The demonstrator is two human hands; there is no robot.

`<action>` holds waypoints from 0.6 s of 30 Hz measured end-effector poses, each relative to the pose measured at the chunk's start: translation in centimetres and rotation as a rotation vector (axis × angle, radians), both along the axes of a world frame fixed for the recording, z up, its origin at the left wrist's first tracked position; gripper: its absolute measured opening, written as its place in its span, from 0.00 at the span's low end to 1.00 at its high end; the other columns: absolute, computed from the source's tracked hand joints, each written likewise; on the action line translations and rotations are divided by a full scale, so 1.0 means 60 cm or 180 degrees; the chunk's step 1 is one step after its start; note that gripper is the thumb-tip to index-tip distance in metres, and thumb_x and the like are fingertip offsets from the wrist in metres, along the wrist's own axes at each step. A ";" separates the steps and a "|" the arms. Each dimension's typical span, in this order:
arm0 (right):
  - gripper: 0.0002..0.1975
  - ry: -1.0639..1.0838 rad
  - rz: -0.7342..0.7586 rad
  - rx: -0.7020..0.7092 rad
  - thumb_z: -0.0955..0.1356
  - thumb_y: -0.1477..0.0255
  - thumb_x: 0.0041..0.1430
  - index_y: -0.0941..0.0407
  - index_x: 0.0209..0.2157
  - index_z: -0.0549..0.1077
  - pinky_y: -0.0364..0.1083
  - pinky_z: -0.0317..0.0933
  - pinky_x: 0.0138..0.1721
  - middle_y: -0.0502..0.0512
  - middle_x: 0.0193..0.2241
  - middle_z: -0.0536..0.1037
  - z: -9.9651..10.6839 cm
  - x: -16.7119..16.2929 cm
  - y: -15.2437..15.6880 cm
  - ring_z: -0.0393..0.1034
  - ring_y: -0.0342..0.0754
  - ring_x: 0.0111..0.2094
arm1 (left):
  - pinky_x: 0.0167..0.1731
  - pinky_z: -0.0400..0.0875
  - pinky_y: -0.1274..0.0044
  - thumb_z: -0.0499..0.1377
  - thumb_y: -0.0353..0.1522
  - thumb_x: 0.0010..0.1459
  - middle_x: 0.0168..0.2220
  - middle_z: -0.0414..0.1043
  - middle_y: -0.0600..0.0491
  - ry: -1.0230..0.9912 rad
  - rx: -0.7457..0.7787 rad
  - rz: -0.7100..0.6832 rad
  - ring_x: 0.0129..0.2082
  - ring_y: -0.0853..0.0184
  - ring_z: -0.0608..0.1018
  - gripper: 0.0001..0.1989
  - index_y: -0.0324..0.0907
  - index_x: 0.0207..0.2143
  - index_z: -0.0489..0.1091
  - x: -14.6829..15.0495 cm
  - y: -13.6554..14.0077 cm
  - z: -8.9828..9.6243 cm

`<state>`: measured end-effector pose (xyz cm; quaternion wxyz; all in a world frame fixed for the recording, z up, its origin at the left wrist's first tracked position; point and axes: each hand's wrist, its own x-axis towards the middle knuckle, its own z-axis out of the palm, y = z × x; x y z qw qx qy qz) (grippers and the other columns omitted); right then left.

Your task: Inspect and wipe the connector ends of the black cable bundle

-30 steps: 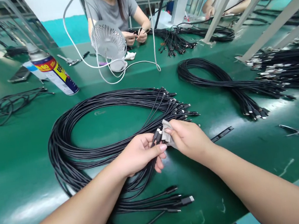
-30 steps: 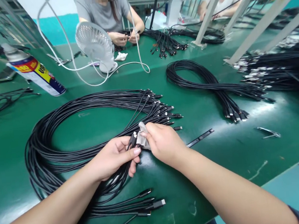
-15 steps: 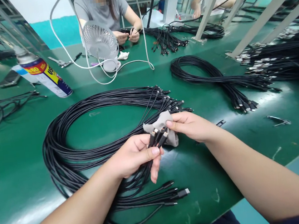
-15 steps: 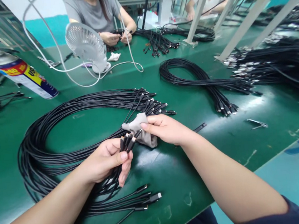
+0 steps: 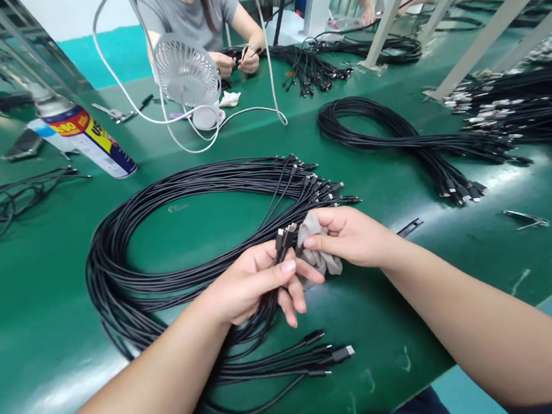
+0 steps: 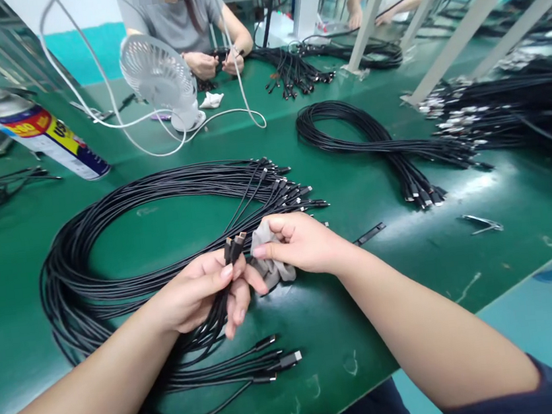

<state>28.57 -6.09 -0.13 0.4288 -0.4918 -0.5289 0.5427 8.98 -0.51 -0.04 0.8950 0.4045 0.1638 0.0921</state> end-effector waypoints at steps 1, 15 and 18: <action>0.11 -0.0160 -0.0003 0.0043 0.71 0.65 0.55 0.59 0.29 0.71 0.39 0.62 0.26 0.49 0.23 0.74 0.001 -0.001 0.000 0.67 0.40 0.24 | 0.16 0.75 0.79 0.69 0.41 0.48 0.35 0.78 0.48 0.0157 0.0092 0.0128 0.20 0.71 0.77 0.20 0.38 0.28 0.63 0.003 -0.001 0.001; 0.22 -0.0604 -0.0807 0.0418 0.66 0.51 0.58 0.57 0.25 0.72 0.41 0.62 0.20 0.51 0.18 0.74 0.013 0.003 -0.002 0.68 0.43 0.18 | 0.19 0.73 0.82 0.72 0.33 0.44 0.24 0.76 0.55 0.0718 0.0180 0.0582 0.19 0.71 0.77 0.24 0.40 0.26 0.55 0.011 -0.002 -0.006; 0.21 -0.0194 -0.1473 0.0577 0.68 0.51 0.57 0.56 0.27 0.72 0.40 0.61 0.18 0.49 0.17 0.73 0.010 0.018 0.001 0.66 0.42 0.17 | 0.18 0.73 0.81 0.72 0.33 0.45 0.24 0.76 0.54 0.0589 0.0073 0.0394 0.18 0.71 0.76 0.24 0.40 0.25 0.56 0.009 -0.004 -0.001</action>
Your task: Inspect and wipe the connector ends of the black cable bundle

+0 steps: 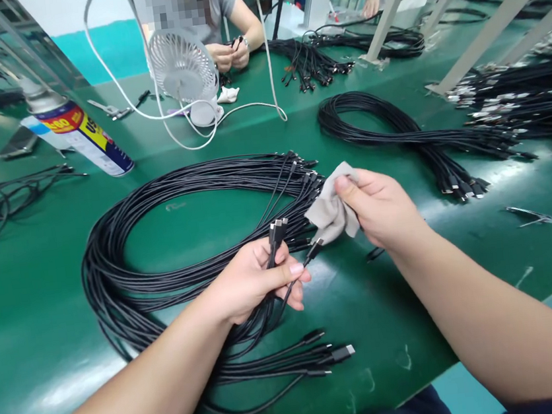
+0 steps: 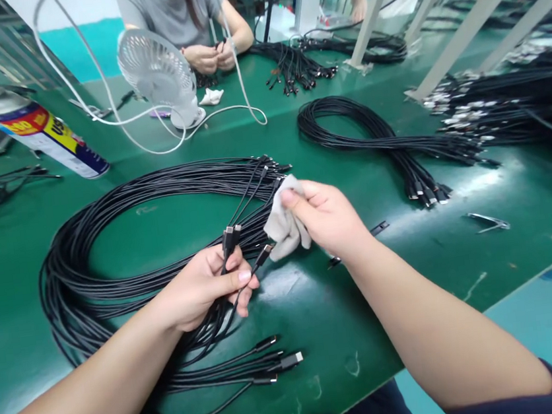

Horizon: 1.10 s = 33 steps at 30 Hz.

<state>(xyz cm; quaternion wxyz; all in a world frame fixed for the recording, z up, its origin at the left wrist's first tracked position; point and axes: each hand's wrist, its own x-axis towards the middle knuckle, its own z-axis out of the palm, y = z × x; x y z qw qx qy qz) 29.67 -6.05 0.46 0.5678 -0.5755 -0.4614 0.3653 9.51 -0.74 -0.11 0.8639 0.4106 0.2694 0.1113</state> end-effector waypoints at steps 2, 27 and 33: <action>0.20 0.0071 0.0098 0.0046 0.69 0.52 0.57 0.56 0.30 0.74 0.41 0.62 0.20 0.49 0.18 0.73 0.002 0.003 -0.001 0.66 0.41 0.17 | 0.18 0.72 0.80 0.72 0.33 0.45 0.24 0.75 0.55 -0.0023 0.0008 -0.0009 0.17 0.71 0.76 0.24 0.40 0.24 0.56 -0.001 0.000 0.002; 0.14 0.0391 0.1187 -0.0335 0.74 0.61 0.51 0.58 0.28 0.76 0.41 0.64 0.25 0.51 0.23 0.77 0.011 -0.036 -0.010 0.70 0.41 0.24 | 0.14 0.65 0.85 0.72 0.32 0.43 0.23 0.75 0.54 -0.0268 -0.0356 0.0107 0.15 0.76 0.71 0.25 0.41 0.22 0.54 -0.003 0.012 0.009; 0.19 0.0799 0.0935 -0.0498 0.78 0.61 0.44 0.58 0.21 0.69 0.40 0.58 0.16 0.48 0.17 0.73 0.006 -0.034 -0.007 0.64 0.40 0.16 | 0.19 0.69 0.85 0.72 0.31 0.45 0.27 0.77 0.52 -0.0115 -0.0217 0.0138 0.20 0.73 0.77 0.22 0.39 0.24 0.57 -0.005 0.013 -0.003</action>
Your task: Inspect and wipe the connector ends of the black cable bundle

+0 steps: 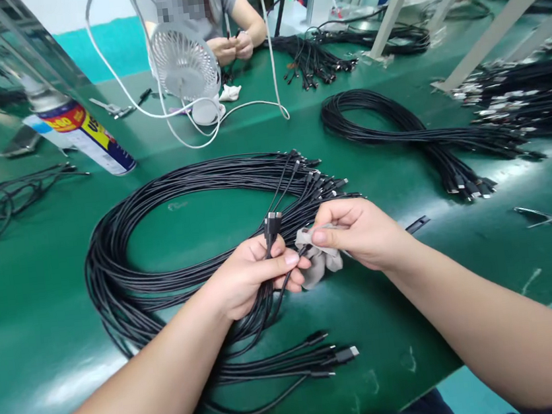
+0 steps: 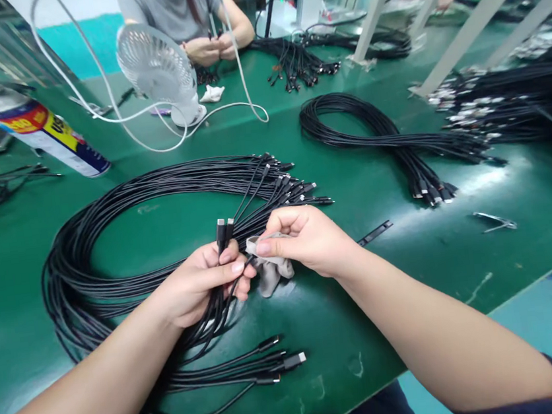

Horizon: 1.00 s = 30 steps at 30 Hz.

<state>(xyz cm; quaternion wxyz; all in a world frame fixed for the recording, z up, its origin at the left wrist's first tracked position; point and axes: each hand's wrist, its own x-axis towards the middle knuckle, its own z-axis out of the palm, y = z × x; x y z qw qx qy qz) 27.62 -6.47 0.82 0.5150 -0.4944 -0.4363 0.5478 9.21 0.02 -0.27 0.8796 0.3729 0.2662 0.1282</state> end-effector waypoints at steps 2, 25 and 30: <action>0.19 -0.0245 0.0003 0.0111 0.75 0.58 0.48 0.58 0.22 0.70 0.40 0.60 0.19 0.48 0.17 0.72 0.001 0.002 -0.001 0.65 0.40 0.18 | 0.19 0.67 0.85 0.71 0.30 0.47 0.28 0.77 0.52 -0.0055 0.0029 0.0013 0.21 0.74 0.76 0.20 0.39 0.25 0.58 -0.001 0.001 -0.003; 0.07 -0.2532 -0.0016 0.1177 0.62 0.75 0.61 0.56 0.32 0.72 0.42 0.60 0.30 0.49 0.26 0.77 -0.005 0.000 -0.005 0.69 0.41 0.26 | 0.15 0.68 0.88 0.73 0.29 0.41 0.29 0.79 0.48 -0.0010 -0.0480 0.0053 0.19 0.75 0.76 0.23 0.39 0.23 0.58 0.002 0.001 0.005; 0.06 -0.2560 -0.0400 0.1131 0.62 0.74 0.61 0.55 0.32 0.69 0.42 0.59 0.29 0.50 0.25 0.75 -0.004 0.003 0.000 0.67 0.42 0.25 | 0.15 0.69 0.87 0.75 0.30 0.36 0.25 0.77 0.52 0.0083 -0.0621 -0.0102 0.18 0.73 0.76 0.27 0.40 0.23 0.56 0.000 0.002 0.005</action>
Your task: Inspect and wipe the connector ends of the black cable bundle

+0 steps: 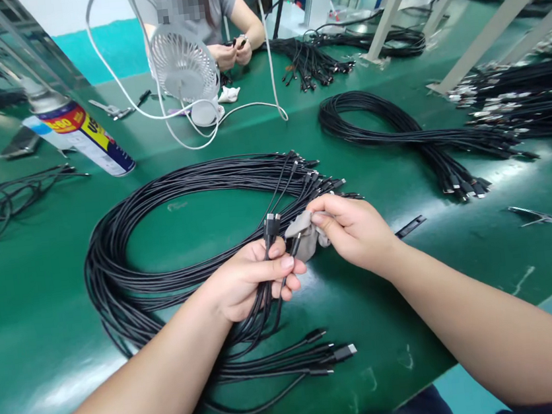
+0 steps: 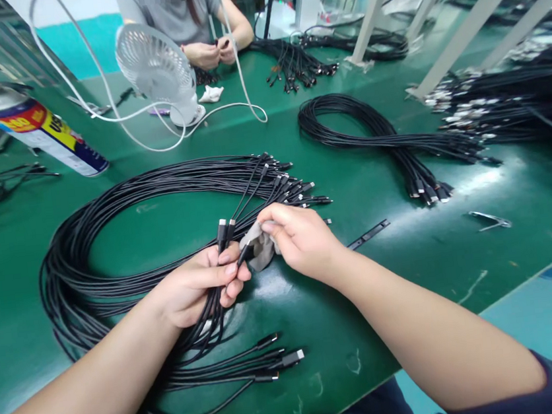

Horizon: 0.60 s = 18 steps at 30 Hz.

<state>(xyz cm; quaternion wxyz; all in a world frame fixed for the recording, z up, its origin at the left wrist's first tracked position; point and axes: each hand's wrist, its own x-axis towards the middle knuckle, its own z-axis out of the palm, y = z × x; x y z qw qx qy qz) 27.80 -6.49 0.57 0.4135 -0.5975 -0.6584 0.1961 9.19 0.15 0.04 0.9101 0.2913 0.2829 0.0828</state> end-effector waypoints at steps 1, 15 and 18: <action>0.06 0.0109 -0.0095 -0.0056 0.62 0.72 0.62 0.55 0.33 0.70 0.43 0.60 0.29 0.50 0.25 0.75 0.001 0.001 0.000 0.67 0.43 0.25 | 0.16 0.70 0.86 0.76 0.31 0.35 0.24 0.76 0.53 0.0042 0.0055 0.0015 0.19 0.73 0.77 0.28 0.40 0.23 0.55 0.001 -0.001 0.000; 0.10 0.1706 -0.0148 -0.0415 0.70 0.63 0.59 0.55 0.35 0.72 0.42 0.63 0.24 0.48 0.22 0.74 0.002 0.008 -0.003 0.68 0.41 0.21 | 0.22 0.73 0.83 0.75 0.30 0.36 0.21 0.71 0.58 0.0391 0.0490 0.0310 0.22 0.71 0.78 0.28 0.40 0.23 0.55 0.007 -0.004 -0.005; 0.08 0.1479 -0.0001 -0.0519 0.69 0.65 0.60 0.56 0.35 0.73 0.42 0.63 0.27 0.50 0.26 0.75 0.002 -0.006 -0.009 0.68 0.42 0.24 | 0.21 0.72 0.84 0.75 0.31 0.37 0.22 0.72 0.57 0.0374 0.0609 0.0250 0.22 0.72 0.78 0.27 0.40 0.23 0.55 0.006 -0.005 -0.005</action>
